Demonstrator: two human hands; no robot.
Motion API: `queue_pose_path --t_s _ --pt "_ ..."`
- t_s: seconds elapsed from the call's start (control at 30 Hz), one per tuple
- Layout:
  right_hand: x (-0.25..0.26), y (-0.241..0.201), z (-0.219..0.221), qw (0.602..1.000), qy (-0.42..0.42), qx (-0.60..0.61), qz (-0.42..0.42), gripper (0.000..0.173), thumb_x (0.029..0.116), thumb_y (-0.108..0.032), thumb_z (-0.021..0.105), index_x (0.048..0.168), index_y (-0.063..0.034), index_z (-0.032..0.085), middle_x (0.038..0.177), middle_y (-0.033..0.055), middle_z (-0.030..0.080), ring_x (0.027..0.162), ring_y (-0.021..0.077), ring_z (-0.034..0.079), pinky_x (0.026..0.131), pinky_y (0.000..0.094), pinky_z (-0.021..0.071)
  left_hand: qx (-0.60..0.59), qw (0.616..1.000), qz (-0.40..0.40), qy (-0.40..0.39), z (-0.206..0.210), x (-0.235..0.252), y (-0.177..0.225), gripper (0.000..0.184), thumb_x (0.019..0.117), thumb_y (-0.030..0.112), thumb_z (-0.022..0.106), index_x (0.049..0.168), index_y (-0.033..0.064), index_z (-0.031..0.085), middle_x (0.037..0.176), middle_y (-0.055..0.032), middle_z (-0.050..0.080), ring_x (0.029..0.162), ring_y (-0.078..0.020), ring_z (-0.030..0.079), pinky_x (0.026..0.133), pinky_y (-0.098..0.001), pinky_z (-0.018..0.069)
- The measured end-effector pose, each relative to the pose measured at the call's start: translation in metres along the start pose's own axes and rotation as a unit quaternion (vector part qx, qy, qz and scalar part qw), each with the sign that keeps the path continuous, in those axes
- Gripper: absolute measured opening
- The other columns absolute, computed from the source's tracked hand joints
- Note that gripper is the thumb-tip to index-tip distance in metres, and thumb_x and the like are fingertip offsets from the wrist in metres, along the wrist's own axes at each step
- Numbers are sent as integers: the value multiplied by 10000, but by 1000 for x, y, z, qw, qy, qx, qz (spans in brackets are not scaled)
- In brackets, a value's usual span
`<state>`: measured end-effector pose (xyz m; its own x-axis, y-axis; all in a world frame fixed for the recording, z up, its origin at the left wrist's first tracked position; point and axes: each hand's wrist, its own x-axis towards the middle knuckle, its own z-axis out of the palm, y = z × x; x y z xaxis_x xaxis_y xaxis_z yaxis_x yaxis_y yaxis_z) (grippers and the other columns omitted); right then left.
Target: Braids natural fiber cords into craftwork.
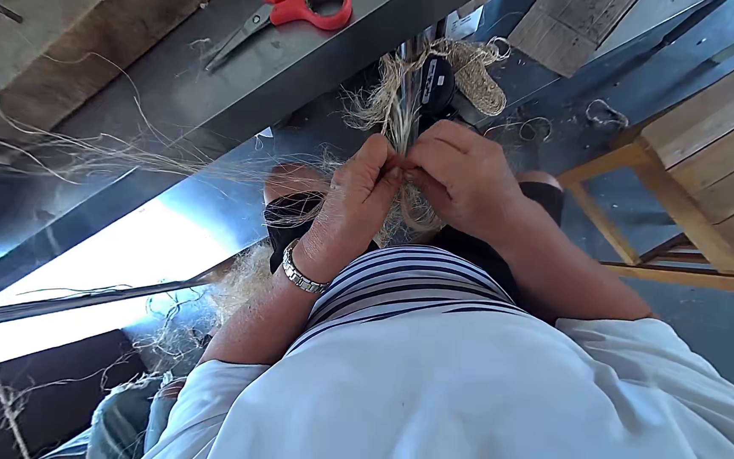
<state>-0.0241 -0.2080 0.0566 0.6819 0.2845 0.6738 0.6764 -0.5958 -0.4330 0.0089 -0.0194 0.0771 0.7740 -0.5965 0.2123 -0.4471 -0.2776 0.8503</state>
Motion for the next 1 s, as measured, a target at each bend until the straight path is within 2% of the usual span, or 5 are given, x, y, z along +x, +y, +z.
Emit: queue_pose_path --t_s 0.1,0.3,0.53,0.77,1.0 --pt "-3 2 8 999 33 12 -18 145 998 -28 558 945 58 662 930 216 665 923 302 673 808 363 560 -50 999 -7 9 3 2 -3 108 1026 49 473 942 37 540 809 16 517 687 -6 517 628 -156 453" --pt "-13 13 28 942 61 310 115 122 999 -29 541 971 57 623 978 90 620 878 62 612 776 198 535 -238 969 -65 8 11 2 -9 117 1032 19 449 967 107 492 811 62 568 699 -12 608 675 -201 573" --pt "-15 16 35 872 74 461 145 67 1001 -16 536 1007 -42 597 964 -23 634 846 24 630 767 223 564 -159 987 7 11 11 4 -13 94 1037 26 455 973 67 511 817 57 549 700 14 566 664 -159 518" --pt "-9 20 25 984 101 149 11 141 983 -24 625 1000 88 709 980 195 696 947 177 680 869 257 562 -16 1000 0 5 0 2 -7 119 1046 67 477 946 21 523 768 1 518 635 -16 530 609 -165 480" --pt "-9 13 30 991 118 37 -41 137 995 1 559 943 72 663 896 211 648 887 263 652 804 316 546 24 999 8 20 5 4 -3 151 1046 54 451 931 9 538 797 -30 516 671 -45 529 633 -186 474"
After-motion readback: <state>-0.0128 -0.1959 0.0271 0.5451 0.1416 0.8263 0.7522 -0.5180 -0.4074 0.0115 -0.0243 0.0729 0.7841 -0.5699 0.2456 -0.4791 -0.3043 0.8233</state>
